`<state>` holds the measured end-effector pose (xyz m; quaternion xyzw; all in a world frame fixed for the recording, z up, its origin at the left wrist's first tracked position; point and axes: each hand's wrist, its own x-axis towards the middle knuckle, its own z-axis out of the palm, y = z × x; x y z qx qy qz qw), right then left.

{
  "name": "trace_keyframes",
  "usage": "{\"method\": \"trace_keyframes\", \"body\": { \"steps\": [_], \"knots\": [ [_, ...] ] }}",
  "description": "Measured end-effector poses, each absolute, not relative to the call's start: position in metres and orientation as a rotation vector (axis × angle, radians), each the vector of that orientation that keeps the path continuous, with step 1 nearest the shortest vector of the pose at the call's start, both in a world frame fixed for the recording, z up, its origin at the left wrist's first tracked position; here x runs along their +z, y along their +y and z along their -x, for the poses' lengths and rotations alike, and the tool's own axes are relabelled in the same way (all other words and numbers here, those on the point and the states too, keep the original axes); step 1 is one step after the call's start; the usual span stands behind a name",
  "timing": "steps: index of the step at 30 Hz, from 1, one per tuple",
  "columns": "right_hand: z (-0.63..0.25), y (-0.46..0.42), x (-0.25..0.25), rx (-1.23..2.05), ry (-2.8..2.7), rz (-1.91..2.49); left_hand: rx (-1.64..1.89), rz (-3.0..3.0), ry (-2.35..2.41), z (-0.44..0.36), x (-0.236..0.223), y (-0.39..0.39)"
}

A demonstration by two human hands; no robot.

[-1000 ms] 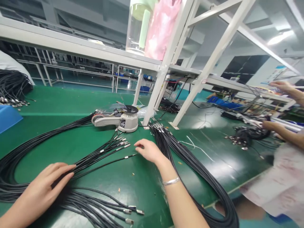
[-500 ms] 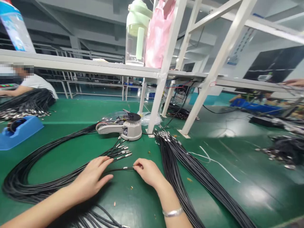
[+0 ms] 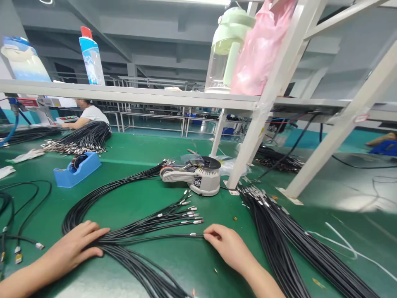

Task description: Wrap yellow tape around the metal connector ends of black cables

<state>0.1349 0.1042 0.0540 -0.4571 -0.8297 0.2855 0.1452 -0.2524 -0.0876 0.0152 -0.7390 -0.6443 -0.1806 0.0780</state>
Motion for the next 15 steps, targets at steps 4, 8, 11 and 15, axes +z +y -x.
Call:
{"method": "trace_keyframes", "body": {
  "steps": [4, 8, 11, 15],
  "knots": [
    [-0.099, 0.101, 0.061, 0.857, -2.441, 1.151, -0.578, 2.172, -2.104, 0.286, 0.022, -0.099],
    [-0.073, 0.102, 0.057, 0.972, -2.388, 1.152, -0.567, 2.15, -2.194, 0.306, 0.024, -0.113],
    [-0.069, 0.102, 0.048, 1.091, -2.305, 1.191, -0.488, 2.138, -2.26, 0.313, 0.022, -0.12],
    [-0.074, 0.103, 0.042, 1.273, -2.177, 1.167, -0.418, 2.115, -2.218, 0.306, 0.023, -0.125]
  ]
}}
